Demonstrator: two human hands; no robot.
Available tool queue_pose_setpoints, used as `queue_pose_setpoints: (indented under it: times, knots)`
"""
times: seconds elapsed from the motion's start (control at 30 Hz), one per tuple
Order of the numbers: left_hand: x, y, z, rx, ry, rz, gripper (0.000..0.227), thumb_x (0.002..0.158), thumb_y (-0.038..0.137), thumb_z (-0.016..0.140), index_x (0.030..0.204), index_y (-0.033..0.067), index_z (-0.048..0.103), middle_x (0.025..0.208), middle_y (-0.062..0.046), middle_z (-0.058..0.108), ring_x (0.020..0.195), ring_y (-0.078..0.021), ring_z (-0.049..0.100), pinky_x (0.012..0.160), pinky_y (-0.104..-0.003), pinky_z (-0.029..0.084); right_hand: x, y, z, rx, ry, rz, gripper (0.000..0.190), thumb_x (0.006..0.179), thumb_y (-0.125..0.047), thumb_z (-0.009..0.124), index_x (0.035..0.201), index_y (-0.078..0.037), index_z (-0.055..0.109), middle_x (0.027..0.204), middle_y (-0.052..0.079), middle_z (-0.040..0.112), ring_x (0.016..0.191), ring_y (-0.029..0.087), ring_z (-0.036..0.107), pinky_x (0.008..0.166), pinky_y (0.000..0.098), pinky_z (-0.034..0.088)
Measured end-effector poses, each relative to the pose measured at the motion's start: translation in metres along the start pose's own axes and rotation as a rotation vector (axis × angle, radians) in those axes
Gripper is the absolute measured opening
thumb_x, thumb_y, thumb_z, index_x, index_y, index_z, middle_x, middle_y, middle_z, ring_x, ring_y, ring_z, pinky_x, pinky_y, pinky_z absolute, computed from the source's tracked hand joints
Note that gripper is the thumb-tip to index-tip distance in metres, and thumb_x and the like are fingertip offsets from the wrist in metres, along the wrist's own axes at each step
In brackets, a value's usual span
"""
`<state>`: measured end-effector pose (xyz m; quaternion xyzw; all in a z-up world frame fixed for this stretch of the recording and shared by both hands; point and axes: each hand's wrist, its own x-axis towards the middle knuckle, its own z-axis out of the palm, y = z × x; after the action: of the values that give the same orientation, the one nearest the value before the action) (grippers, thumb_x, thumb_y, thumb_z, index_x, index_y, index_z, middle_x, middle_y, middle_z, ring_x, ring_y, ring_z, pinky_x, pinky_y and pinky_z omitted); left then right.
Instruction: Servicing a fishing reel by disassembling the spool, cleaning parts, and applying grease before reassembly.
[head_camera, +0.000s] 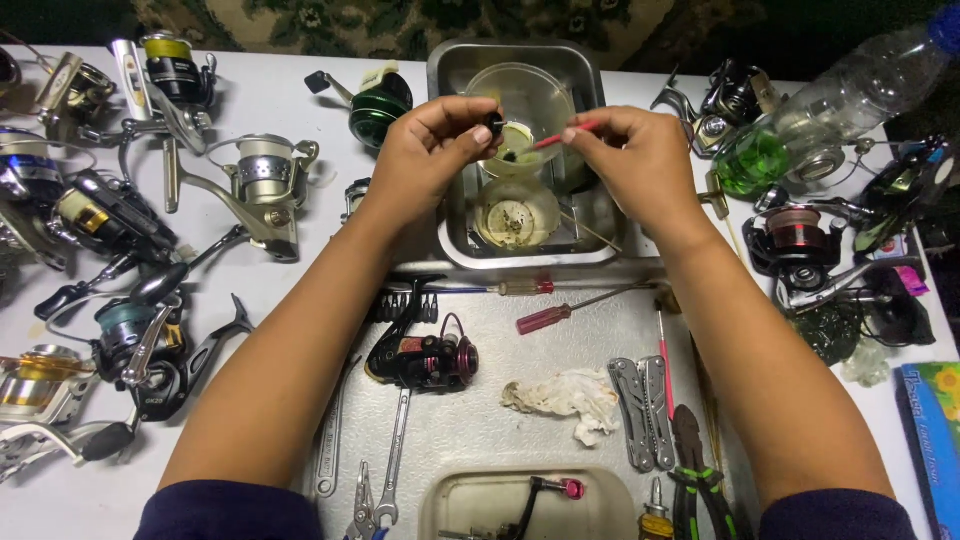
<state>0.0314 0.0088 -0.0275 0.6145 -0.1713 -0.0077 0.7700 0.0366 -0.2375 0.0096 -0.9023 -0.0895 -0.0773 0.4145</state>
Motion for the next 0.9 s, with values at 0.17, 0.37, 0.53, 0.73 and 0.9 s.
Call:
queue_pose_setpoints:
  times: [0.17,0.37,0.53,0.73,0.9]
  knots:
    - [-0.002,0.013,0.008,-0.01,0.095,-0.006,0.027,0.097,0.006,0.068,0.123,0.0042,0.068,0.116,-0.011,0.073,0.1,-0.0168,0.073,0.094,-0.027,0.066,0.017,-0.001,0.004,-0.107,0.048,-0.25,0.01,0.101,-0.018,0.072,0.103,-0.012,0.079,0.1,-0.002,0.078,0.081,0.01,0.061,0.069,0.0281,0.045]
    - [0.017,0.031,0.009,0.167,0.128,0.065,0.027,0.097,0.012,0.068,0.123,0.0046,0.068,0.109,-0.009,0.075,0.097,-0.0163,0.074,0.093,-0.028,0.066,0.023,-0.007,-0.005,-0.099,0.052,-0.233,0.014,0.112,-0.019,0.057,0.11,-0.009,0.066,0.079,0.001,0.06,0.061,0.012,0.044,0.054,0.0306,0.032]
    - [0.044,0.018,0.009,0.286,0.137,-0.02,0.023,0.094,0.009,0.07,0.117,0.0079,0.072,0.11,-0.006,0.077,0.098,-0.0146,0.076,0.091,-0.027,0.069,0.023,-0.003,-0.007,0.601,0.14,-0.142,0.014,0.112,-0.024,0.047,0.112,-0.011,0.043,0.105,0.017,0.07,0.089,0.021,0.078,0.077,0.0246,0.067]
    - [0.039,0.011,0.008,0.334,0.169,-0.039,0.021,0.094,0.012,0.072,0.115,0.0092,0.073,0.103,-0.003,0.078,0.087,-0.0115,0.075,0.084,-0.025,0.067,-0.005,-0.024,-0.005,0.694,0.272,-0.296,0.02,0.108,-0.006,0.058,0.114,-0.009,0.04,0.114,0.025,0.068,0.096,0.026,0.074,0.088,0.0317,0.065]
    - [0.027,0.02,0.019,0.248,0.119,-0.027,0.022,0.094,0.009,0.072,0.116,0.0058,0.072,0.106,-0.007,0.077,0.093,-0.0124,0.074,0.085,-0.025,0.067,-0.02,-0.038,-0.002,0.663,0.267,-0.326,0.018,0.109,-0.007,0.058,0.114,-0.008,0.04,0.112,0.024,0.068,0.099,0.029,0.075,0.085,0.0317,0.065]
